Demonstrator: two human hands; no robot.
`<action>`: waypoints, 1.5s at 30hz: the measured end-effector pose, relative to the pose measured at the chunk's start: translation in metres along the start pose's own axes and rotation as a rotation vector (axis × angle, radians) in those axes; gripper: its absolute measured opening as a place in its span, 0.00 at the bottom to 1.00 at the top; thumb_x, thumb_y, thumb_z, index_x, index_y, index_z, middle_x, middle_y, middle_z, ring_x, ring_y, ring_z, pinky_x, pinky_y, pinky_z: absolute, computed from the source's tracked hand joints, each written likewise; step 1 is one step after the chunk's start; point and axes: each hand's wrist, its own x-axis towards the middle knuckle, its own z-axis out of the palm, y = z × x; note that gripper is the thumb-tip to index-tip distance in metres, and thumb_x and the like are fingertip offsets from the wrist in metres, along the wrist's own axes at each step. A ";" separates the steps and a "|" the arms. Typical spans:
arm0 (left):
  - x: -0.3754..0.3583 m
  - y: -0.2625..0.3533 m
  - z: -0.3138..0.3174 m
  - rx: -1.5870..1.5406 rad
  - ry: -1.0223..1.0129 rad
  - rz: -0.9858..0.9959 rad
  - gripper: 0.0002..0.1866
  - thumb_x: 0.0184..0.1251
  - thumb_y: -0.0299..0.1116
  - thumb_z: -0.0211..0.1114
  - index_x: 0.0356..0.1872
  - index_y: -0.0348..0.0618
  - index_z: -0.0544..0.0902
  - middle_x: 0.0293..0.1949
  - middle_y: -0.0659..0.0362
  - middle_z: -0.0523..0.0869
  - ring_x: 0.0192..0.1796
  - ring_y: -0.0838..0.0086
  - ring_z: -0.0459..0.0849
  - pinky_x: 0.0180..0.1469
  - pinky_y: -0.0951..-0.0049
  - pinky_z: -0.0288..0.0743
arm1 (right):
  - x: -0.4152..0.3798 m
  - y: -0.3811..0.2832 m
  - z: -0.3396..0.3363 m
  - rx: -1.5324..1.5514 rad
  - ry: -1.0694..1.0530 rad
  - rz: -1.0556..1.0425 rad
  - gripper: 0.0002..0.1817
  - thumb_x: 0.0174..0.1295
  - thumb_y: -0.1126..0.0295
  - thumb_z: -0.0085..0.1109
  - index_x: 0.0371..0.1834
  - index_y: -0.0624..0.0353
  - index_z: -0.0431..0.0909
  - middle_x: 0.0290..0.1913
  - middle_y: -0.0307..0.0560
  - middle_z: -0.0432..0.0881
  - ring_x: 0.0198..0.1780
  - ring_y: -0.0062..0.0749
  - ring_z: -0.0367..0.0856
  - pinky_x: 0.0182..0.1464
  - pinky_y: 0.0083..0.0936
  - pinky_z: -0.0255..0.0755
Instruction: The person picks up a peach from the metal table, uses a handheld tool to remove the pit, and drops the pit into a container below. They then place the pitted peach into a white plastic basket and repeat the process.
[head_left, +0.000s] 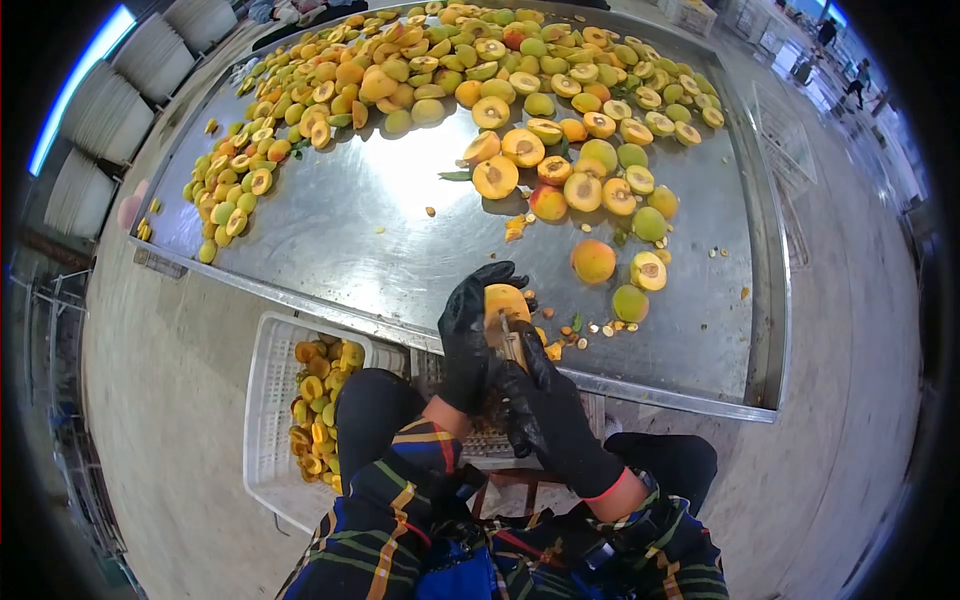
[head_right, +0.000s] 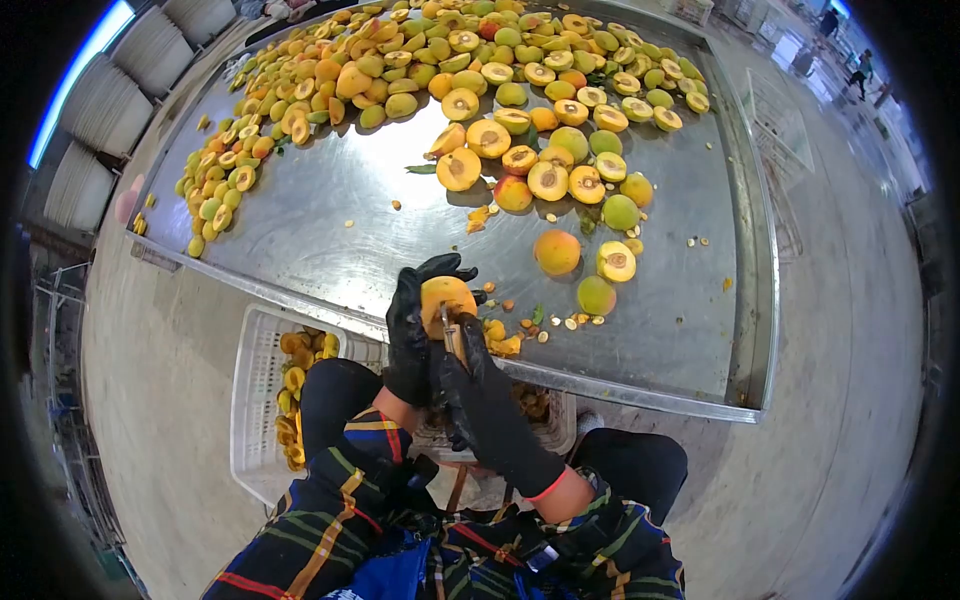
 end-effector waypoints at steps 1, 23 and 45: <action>-0.001 -0.001 0.003 0.119 -0.022 0.097 0.24 0.75 0.46 0.50 0.53 0.32 0.76 0.42 0.50 0.84 0.42 0.67 0.84 0.45 0.69 0.80 | 0.001 0.002 -0.001 0.023 0.025 0.020 0.32 0.65 0.74 0.49 0.72 0.66 0.51 0.43 0.62 0.80 0.39 0.47 0.80 0.40 0.36 0.72; 0.006 -0.011 -0.004 0.343 -0.006 0.218 0.24 0.74 0.49 0.51 0.47 0.33 0.79 0.37 0.53 0.85 0.37 0.71 0.85 0.39 0.73 0.81 | -0.004 0.036 0.015 -0.505 0.314 -0.635 0.30 0.68 0.68 0.52 0.71 0.57 0.56 0.34 0.40 0.75 0.28 0.22 0.74 0.27 0.21 0.69; -0.002 -0.004 0.002 0.396 -0.095 0.049 0.27 0.75 0.49 0.45 0.46 0.30 0.80 0.36 0.49 0.86 0.36 0.68 0.85 0.42 0.72 0.80 | -0.017 -0.014 -0.023 0.210 -0.142 -0.319 0.14 0.68 0.68 0.50 0.55 0.56 0.69 0.23 0.32 0.69 0.18 0.13 0.64 0.17 0.12 0.53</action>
